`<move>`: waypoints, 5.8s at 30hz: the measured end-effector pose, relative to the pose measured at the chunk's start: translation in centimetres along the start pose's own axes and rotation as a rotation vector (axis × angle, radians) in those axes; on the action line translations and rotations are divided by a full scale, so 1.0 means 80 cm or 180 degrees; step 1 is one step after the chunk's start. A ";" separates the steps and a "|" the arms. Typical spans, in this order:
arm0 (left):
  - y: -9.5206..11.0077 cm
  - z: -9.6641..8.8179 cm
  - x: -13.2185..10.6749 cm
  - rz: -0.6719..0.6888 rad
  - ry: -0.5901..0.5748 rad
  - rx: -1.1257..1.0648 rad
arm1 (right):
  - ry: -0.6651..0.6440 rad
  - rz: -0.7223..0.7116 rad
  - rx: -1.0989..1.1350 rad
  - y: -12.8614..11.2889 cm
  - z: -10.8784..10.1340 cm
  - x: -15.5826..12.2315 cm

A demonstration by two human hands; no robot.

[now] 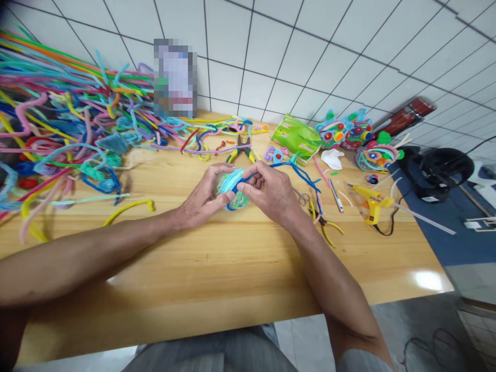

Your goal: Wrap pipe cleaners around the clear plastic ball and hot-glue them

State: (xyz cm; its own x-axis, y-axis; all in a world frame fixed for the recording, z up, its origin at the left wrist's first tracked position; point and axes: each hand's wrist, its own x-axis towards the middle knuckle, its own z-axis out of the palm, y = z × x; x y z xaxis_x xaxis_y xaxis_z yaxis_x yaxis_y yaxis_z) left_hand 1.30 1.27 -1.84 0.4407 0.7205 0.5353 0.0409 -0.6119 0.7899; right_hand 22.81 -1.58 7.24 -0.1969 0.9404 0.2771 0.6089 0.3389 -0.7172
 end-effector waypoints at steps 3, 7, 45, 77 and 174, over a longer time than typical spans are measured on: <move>0.001 0.000 0.000 0.0036 -0.0015 0.0008 | 0.0048 -0.0003 0.0020 0.001 0.002 -0.001; 0.004 -0.002 -0.001 0.0038 -0.0024 -0.0031 | -0.0022 0.0094 0.0171 0.001 0.004 -0.001; 0.006 -0.009 0.003 0.0132 -0.0191 0.0017 | -0.0177 0.0313 0.0427 0.000 0.002 -0.001; 0.011 -0.006 0.004 -0.0108 0.0035 0.0180 | -0.0213 0.0380 0.1138 0.015 0.008 0.004; 0.010 -0.004 0.009 -0.0043 0.0153 0.0210 | -0.0203 0.0777 0.1599 0.018 0.018 0.006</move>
State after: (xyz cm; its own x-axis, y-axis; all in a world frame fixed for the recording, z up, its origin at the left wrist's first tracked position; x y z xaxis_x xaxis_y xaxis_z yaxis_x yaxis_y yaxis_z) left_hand 1.36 1.37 -0.76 0.3963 0.7427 0.5398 0.1062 -0.6211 0.7765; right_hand 22.48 -0.62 5.45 -0.1517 0.9877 0.0370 0.2048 0.0681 -0.9764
